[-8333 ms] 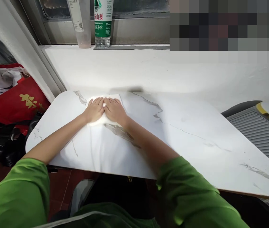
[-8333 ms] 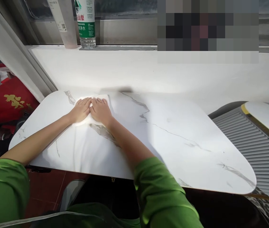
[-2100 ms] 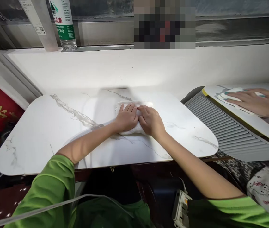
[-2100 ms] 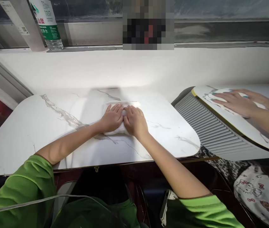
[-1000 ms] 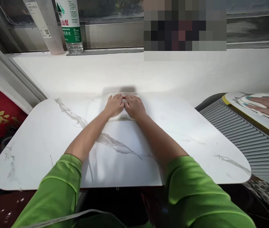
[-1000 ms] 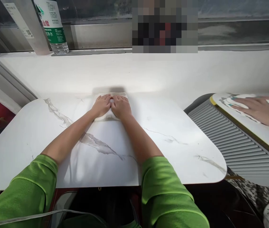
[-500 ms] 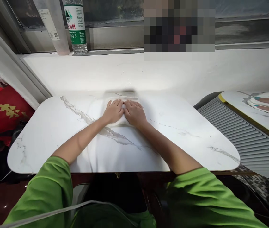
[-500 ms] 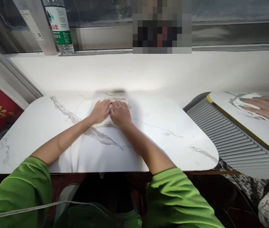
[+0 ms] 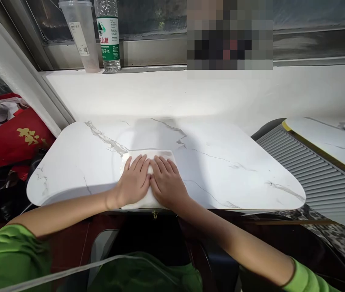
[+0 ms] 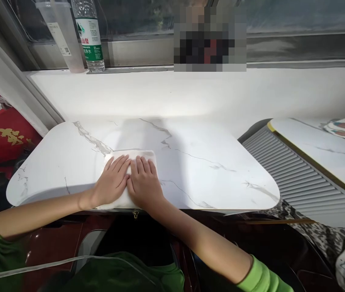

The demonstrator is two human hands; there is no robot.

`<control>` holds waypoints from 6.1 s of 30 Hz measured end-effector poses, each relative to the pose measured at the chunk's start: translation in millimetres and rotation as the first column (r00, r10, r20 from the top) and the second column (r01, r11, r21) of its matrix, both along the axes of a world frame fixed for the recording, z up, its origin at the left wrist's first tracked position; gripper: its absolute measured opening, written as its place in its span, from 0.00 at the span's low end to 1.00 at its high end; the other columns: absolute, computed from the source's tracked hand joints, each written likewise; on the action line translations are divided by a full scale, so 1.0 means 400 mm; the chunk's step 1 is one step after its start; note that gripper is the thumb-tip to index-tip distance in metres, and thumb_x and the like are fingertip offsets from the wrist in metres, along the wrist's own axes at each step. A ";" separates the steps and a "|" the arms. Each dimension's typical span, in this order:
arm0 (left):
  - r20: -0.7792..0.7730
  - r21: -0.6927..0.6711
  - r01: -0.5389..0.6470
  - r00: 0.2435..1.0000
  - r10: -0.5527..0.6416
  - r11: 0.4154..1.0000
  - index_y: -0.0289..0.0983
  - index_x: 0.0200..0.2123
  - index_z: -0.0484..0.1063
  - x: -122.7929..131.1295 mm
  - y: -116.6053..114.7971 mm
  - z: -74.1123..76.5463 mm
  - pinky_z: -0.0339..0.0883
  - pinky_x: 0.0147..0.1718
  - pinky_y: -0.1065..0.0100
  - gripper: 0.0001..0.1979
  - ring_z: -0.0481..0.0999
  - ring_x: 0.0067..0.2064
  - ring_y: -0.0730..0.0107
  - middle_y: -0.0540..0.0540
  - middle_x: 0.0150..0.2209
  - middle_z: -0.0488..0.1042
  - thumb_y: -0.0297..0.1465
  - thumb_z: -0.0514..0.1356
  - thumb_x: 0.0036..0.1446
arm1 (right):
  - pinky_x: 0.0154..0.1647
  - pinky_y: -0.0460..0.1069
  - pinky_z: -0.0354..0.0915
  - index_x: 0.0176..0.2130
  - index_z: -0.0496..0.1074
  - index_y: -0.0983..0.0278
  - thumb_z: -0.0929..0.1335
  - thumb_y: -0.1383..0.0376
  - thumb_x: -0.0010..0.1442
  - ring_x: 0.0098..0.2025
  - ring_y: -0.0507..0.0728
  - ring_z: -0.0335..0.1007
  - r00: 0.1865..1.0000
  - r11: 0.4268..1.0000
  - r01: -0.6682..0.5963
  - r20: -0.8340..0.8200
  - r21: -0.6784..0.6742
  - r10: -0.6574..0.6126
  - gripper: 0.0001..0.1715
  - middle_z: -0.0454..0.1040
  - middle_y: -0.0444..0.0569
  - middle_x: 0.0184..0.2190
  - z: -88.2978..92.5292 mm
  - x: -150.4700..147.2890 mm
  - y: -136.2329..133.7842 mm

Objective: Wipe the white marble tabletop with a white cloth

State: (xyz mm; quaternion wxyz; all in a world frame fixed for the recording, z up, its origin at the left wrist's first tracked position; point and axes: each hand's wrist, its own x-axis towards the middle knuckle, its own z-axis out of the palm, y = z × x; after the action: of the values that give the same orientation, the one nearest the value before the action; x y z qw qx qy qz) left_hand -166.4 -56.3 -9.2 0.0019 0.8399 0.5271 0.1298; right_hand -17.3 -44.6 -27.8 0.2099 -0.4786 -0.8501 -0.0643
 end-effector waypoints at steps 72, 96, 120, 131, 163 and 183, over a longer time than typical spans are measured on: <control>-0.002 -0.101 -0.165 0.986 0.165 0.981 0.36 0.64 0.58 -0.226 0.508 0.012 0.44 0.67 0.49 0.24 0.54 0.70 0.61 0.39 0.68 0.57 0.30 0.45 0.65 | 0.60 0.57 0.55 0.51 0.71 0.71 0.57 0.72 0.62 0.55 0.64 0.65 0.991 0.993 -0.078 -0.120 -0.092 0.066 0.23 0.74 0.61 0.52 0.029 -0.247 0.513; -0.042 -0.172 -0.117 0.993 0.112 0.978 0.30 0.68 0.50 -0.304 0.151 0.024 0.35 0.69 0.52 0.30 0.47 0.72 0.62 0.39 0.71 0.51 0.36 0.40 0.66 | 0.63 0.64 0.50 0.60 0.63 0.82 0.58 0.66 0.65 0.61 0.72 0.58 0.992 0.991 -0.126 -0.004 -0.046 0.126 0.30 0.66 0.70 0.60 0.038 -0.284 0.144; 0.027 -0.189 -0.317 0.945 0.327 0.930 0.34 0.68 0.53 -0.385 0.185 0.044 0.41 0.69 0.53 0.29 0.51 0.71 0.61 0.42 0.70 0.54 0.36 0.39 0.66 | 0.56 0.57 0.56 0.56 0.68 0.74 0.60 0.64 0.65 0.52 0.65 0.63 0.924 0.924 -0.377 -0.085 -0.060 0.372 0.24 0.72 0.62 0.49 0.034 -0.374 0.274; 0.020 -0.136 -0.235 0.971 0.240 0.962 0.34 0.66 0.58 -0.440 0.482 0.028 0.45 0.68 0.56 0.28 0.55 0.69 0.63 0.41 0.68 0.58 0.34 0.42 0.66 | 0.63 0.58 0.51 0.59 0.67 0.73 0.59 0.65 0.66 0.61 0.65 0.61 0.981 0.983 -0.167 -0.111 -0.076 0.158 0.25 0.71 0.62 0.56 0.019 -0.434 0.496; -0.059 -0.106 -0.365 0.931 0.360 0.925 0.35 0.66 0.56 -0.627 -0.107 0.043 0.45 0.67 0.54 0.29 0.54 0.69 0.61 0.40 0.68 0.57 0.35 0.39 0.65 | 0.65 0.65 0.48 0.61 0.62 0.79 0.59 0.62 0.66 0.64 0.71 0.56 0.902 0.867 -0.430 -0.140 -0.252 0.408 0.31 0.62 0.73 0.61 0.098 -0.604 0.000; 0.052 -0.099 -0.342 0.936 0.348 0.935 0.36 0.62 0.63 -0.689 0.381 0.014 0.48 0.66 0.61 0.26 0.60 0.66 0.61 0.45 0.66 0.62 0.30 0.44 0.62 | 0.59 0.63 0.51 0.56 0.65 0.74 0.57 0.66 0.65 0.55 0.69 0.62 0.945 0.948 -0.295 -0.182 -0.117 0.272 0.23 0.71 0.66 0.52 -0.001 -0.724 0.450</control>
State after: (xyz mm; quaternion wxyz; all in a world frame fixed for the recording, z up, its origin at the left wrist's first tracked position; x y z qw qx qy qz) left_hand -441.9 96.1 -3.5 0.0342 0.7286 0.6710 0.1333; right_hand -306.8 135.2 -28.1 0.2513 -0.3685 -0.8925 0.0673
